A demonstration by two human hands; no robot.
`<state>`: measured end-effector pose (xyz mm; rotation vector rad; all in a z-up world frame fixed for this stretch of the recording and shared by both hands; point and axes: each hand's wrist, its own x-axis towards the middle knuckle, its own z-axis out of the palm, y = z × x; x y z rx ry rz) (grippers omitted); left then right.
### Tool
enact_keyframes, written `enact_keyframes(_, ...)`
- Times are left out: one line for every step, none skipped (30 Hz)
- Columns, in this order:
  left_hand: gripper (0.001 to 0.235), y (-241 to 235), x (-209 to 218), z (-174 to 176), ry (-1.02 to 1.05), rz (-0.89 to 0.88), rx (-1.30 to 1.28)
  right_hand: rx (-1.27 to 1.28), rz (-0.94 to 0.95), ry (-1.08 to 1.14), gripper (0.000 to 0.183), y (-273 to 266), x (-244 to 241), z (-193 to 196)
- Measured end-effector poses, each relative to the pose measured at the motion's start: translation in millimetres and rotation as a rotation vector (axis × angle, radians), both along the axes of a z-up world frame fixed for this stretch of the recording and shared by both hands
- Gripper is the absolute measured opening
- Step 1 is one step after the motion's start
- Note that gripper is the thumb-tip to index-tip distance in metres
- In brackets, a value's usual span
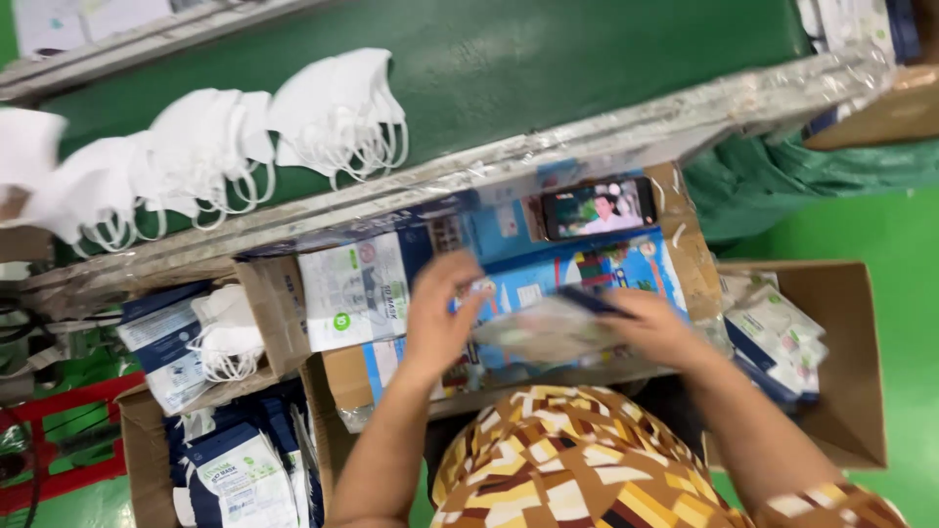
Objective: Packing individual face masks into plastic pouches in a factory setting.
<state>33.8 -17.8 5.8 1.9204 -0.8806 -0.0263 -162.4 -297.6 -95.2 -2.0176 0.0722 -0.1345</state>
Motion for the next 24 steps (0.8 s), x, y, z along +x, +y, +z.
enact_keyframes(0.023,-2.0,28.9,1.6,-0.015,0.013,-0.003,-0.003,0.013,-0.015,0.021,-53.8,-28.5,-46.1)
enact_keyframes(0.039,-3.2,54.7,2.7,-0.155,0.147,0.096,0.242,-0.303,0.231,0.022,-95.5,-79.7,-88.2)
enact_keyframes(0.055,-4.4,80.8,3.3,-0.293,0.282,0.196,0.487,-0.609,0.488,0.027,-120.9,-145.1,-126.0)
enact_keyframes(0.055,-7.5,107.1,11.6,-0.29,0.286,0.196,0.484,-0.606,0.491,0.027,-119.5,-155.5,-96.1)
enact_keyframes(0.079,-12.0,133.2,18.8,-0.414,0.327,0.242,0.707,-0.743,0.3,0.024,-119.6,-166.0,-67.3)
enact_keyframes(0.105,-20.7,157.2,23.6,-0.532,0.349,0.288,0.927,-0.89,0.096,0.029,-114.5,-186.6,-36.7)
enact_keyframes(0.105,-24.9,171.9,24.8,-0.523,0.334,0.286,0.924,-0.908,0.099,0.029,-115.7,-200.9,-41.4)
enact_keyframes(0.111,-33.1,187.6,25.7,-0.503,0.357,0.384,0.848,-1.055,0.172,0.034,-115.1,-217.5,-45.7)
enact_keyframes(0.117,-42.4,203.0,26.6,-0.484,0.378,0.481,0.767,-1.199,0.246,0.042,-114.3,-234.4,-49.4)
enact_keyframes(0.117,-45.1,211.5,21.8,-0.483,0.362,0.477,0.767,-1.216,0.243,0.042,-118.4,-274.1,-104.7)
enact_keyframes(0.103,-47.6,220.0,17.6,-0.352,0.375,0.609,0.378,-1.209,0.496,0.05,-125.9,-314.9,-148.1)
enact_keyframes(0.089,-49.9,231.3,15.6,-0.224,0.395,0.738,-0.015,-1.156,0.729,0.06,-142.2,-346.2,-185.0)
enact_keyframes(0.089,-48.8,240.8,10.5,-0.23,0.387,0.732,-0.013,-1.166,0.725,0.06,-134.3,-344.1,-186.9)
enact_keyframes(0.081,-41.4,246.6,3.1,-0.273,0.397,0.805,-0.043,-1.267,0.649,0.059,-128.6,-343.2,-187.4)
enact_keyframes(0.076,-33.5,252.3,-4.8,-0.316,0.406,0.877,-0.073,-1.366,0.57,0.057,-122.4,-342.3,-188.3)
enact_keyframes(0.076,-25.3,253.6,-6.4,-0.312,0.405,0.883,-0.072,-1.363,0.577,0.057,-120.9,-327.8,-176.8)
enact_keyframes(0.065,-17.3,254.7,-7.3,-0.394,0.378,0.828,-0.26,-1.319,0.469,0.045,-119.8,-313.3,-164.9)
enact_keyframes(0.055,-12.8,261.6,-3.5,-0.487,0.354,0.764,-0.438,-1.268,0.344,0.034,-122.2,-290.3,-156.1)
enact_keyframes(0.055,-5.5,241.5,7.0,-0.495,0.357,0.762,-0.432,-1.269,0.337,0.034,-121.1,-245.6,-119.7)
enact_keyframes(0.05,3.2,221.9,17.9,-0.191,0.26,0.385,-0.329,-1.152,0.186,0.025,-109.9,-203.7,-79.3)
enact_keyframes(0.046,12.0,202.5,27.6,0.11,0.154,0.007,-0.227,-1.031,0.037,0.016,-92.7,-167.0,-33.6)
enact_keyframes(0.046,28.0,174.7,0.4,0.115,0.152,0.019,-0.22,-1.033,0.049,0.016,-80.3,-133.4,-16.2)
enact_keyframes(0.04,45.7,147.0,-26.7,0.355,0.144,-0.019,-0.081,-0.838,-0.016,0.02,-67.5,-99.3,0.5)
enact_keyframes(0.035,60.9,119.1,-54.6,0.593,0.136,-0.071,0.046,-0.636,-0.089,0.026,-61.2,-62.6,18.9)
